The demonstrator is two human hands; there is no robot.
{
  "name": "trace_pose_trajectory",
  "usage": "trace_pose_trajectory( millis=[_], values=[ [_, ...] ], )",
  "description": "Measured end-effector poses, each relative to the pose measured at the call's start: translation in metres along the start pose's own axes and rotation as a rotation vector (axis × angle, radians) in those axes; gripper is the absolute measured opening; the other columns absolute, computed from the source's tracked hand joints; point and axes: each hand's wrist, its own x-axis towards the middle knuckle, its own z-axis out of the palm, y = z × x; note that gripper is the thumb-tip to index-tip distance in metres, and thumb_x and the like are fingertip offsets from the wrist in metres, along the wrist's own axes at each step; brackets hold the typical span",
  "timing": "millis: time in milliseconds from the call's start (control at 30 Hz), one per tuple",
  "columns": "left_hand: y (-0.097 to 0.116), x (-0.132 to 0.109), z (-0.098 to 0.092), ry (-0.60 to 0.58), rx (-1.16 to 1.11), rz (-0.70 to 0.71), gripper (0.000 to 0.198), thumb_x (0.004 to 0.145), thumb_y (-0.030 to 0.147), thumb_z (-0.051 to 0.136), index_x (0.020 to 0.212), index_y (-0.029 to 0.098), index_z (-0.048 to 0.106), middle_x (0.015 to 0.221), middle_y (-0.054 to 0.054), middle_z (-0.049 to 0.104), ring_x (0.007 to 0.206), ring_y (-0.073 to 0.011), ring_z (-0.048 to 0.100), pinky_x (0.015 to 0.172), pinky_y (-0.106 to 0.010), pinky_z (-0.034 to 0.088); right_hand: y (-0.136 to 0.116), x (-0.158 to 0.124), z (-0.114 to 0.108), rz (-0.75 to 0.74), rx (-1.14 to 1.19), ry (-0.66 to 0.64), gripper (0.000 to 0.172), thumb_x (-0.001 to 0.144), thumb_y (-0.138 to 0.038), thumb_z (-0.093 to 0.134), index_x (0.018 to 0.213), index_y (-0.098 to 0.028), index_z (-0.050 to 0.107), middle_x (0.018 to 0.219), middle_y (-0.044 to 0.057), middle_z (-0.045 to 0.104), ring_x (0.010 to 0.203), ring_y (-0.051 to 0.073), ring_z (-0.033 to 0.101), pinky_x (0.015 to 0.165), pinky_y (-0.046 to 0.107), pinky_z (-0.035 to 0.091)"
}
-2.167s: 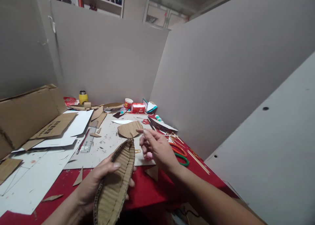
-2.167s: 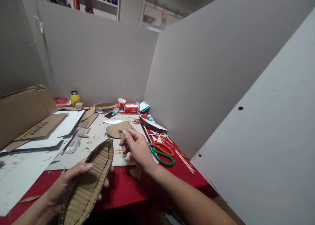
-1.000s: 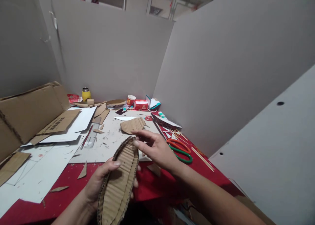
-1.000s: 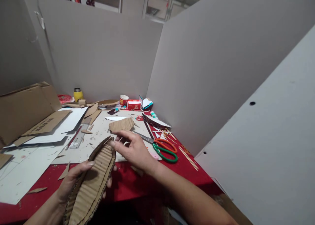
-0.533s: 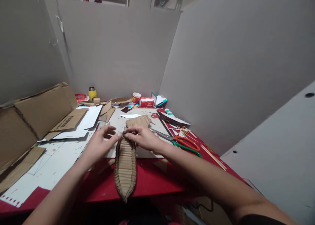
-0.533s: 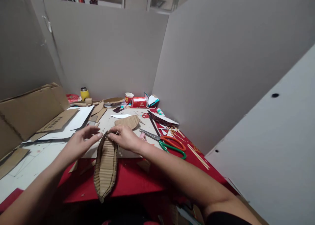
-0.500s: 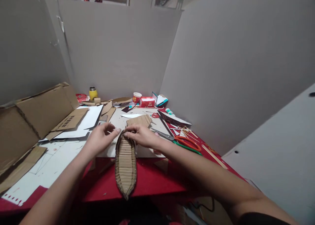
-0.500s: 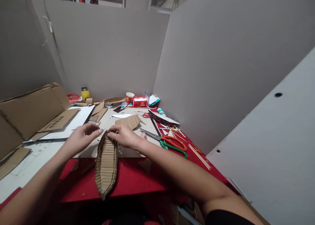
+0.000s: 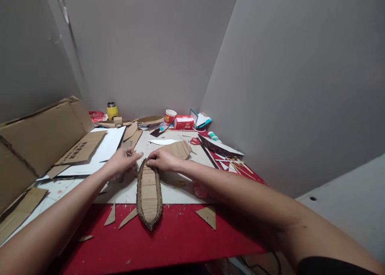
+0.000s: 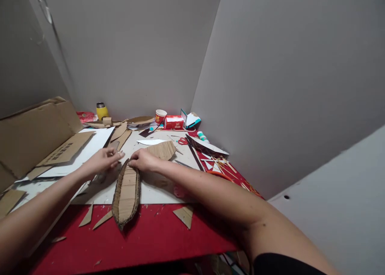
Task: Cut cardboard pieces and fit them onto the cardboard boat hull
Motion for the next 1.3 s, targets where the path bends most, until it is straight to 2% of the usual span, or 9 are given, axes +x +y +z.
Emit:
trace_pose_trajectory(
  millis=[67,133,200,333,500,600,733,1000,1300],
  values=[
    [-0.007,-0.003,0.007,-0.094,-0.007,-0.03,0.023,0.07,0.039,0.065,0.069,0.019,0.054,0.05,0.003,0.056,0.043,-0.0147,0.052,0.043,-0.024,0.036,0.003,0.006,0.0,0.0,0.008,-0.012,0.016,0.081,-0.016,0.057,0.077,-0.01,0.072,0.062,-0.001,0.061,0.06,0.01,0.049,0.055,0.021,0.036],
    [-0.013,-0.002,0.012,-0.119,0.002,-0.021,0.017,0.069,0.033,0.064,0.068,0.018,0.056,0.052,0.002,0.056,0.046,-0.0145,0.052,0.046,-0.024,0.037,0.005,0.01,-0.001,0.0,0.016,-0.027,0.015,0.08,-0.017,0.059,0.076,-0.011,0.072,0.064,-0.001,0.063,0.06,0.011,0.051,0.055,0.021,0.036],
    [-0.017,0.001,0.017,-0.098,0.021,0.011,0.01,0.069,0.025,0.061,0.065,0.017,0.056,0.055,0.002,0.056,0.052,-0.014,0.051,0.051,-0.024,0.036,0.007,0.011,-0.004,0.014,0.024,-0.023,0.014,0.078,-0.019,0.062,0.083,-0.011,0.073,0.069,0.001,0.066,0.063,0.012,0.054,0.056,0.022,0.038],
    [-0.022,0.004,0.024,-0.034,0.068,0.052,0.006,0.069,0.017,0.054,0.063,0.018,0.054,0.058,0.002,0.054,0.058,-0.0156,0.05,0.056,-0.026,0.033,0.007,0.002,-0.017,0.073,0.018,0.029,0.031,0.077,-0.023,0.065,0.105,-0.008,0.069,0.077,0.007,0.067,0.064,0.014,0.056,0.056,0.024,0.04],
    [-0.022,0.006,0.028,-0.017,0.1,0.043,0.007,0.072,0.019,0.054,0.065,0.02,0.055,0.056,0.002,0.053,0.055,-0.0159,0.049,0.055,-0.026,0.033,0.008,-0.013,-0.024,0.138,0.001,-0.089,0.007,0.073,-0.021,0.066,0.073,-0.014,0.067,0.059,-0.001,0.057,0.053,0.01,0.048,0.047,0.02,0.033],
    [-0.025,0.008,0.03,-0.057,0.114,0.029,0.009,0.074,0.022,0.055,0.066,0.02,0.055,0.056,0.003,0.053,0.053,-0.0148,0.048,0.053,-0.026,0.033,0.009,-0.014,-0.02,0.256,0.109,-0.185,0.012,0.071,-0.009,0.059,0.063,-0.017,0.054,0.05,-0.006,0.05,0.045,0.008,0.044,0.042,0.018,0.029],
    [-0.032,0.01,0.034,-0.066,0.168,0.027,0.015,0.076,0.026,0.055,0.063,0.021,0.053,0.053,0.004,0.051,0.051,-0.0141,0.046,0.051,-0.025,0.032,0.01,-0.011,-0.013,0.338,0.135,-0.18,0.019,0.067,-0.004,0.055,0.059,-0.019,0.046,0.048,-0.008,0.045,0.044,0.008,0.041,0.042,0.019,0.027],
    [-0.042,0.008,0.038,-0.038,0.23,0.134,0.021,0.079,0.026,0.05,0.058,0.022,0.049,0.051,0.003,0.049,0.049,-0.0139,0.045,0.051,-0.026,0.031,0.009,-0.007,-0.005,0.258,-0.078,-0.124,0.024,0.066,-0.005,0.058,0.057,-0.019,0.04,0.053,-0.007,0.041,0.051,0.008,0.035,0.048,0.021,0.027],
    [-0.041,0.005,0.042,-0.004,0.266,0.177,0.022,0.079,0.027,0.052,0.059,0.022,0.047,0.053,0.003,0.047,0.05,-0.0142,0.044,0.051,-0.026,0.03,0.012,-0.013,0.008,0.23,-0.04,-0.103,0.021,0.067,-0.008,0.056,0.069,-0.021,0.04,0.063,-0.005,0.042,0.057,0.01,0.037,0.052,0.023,0.027]
  ],
)
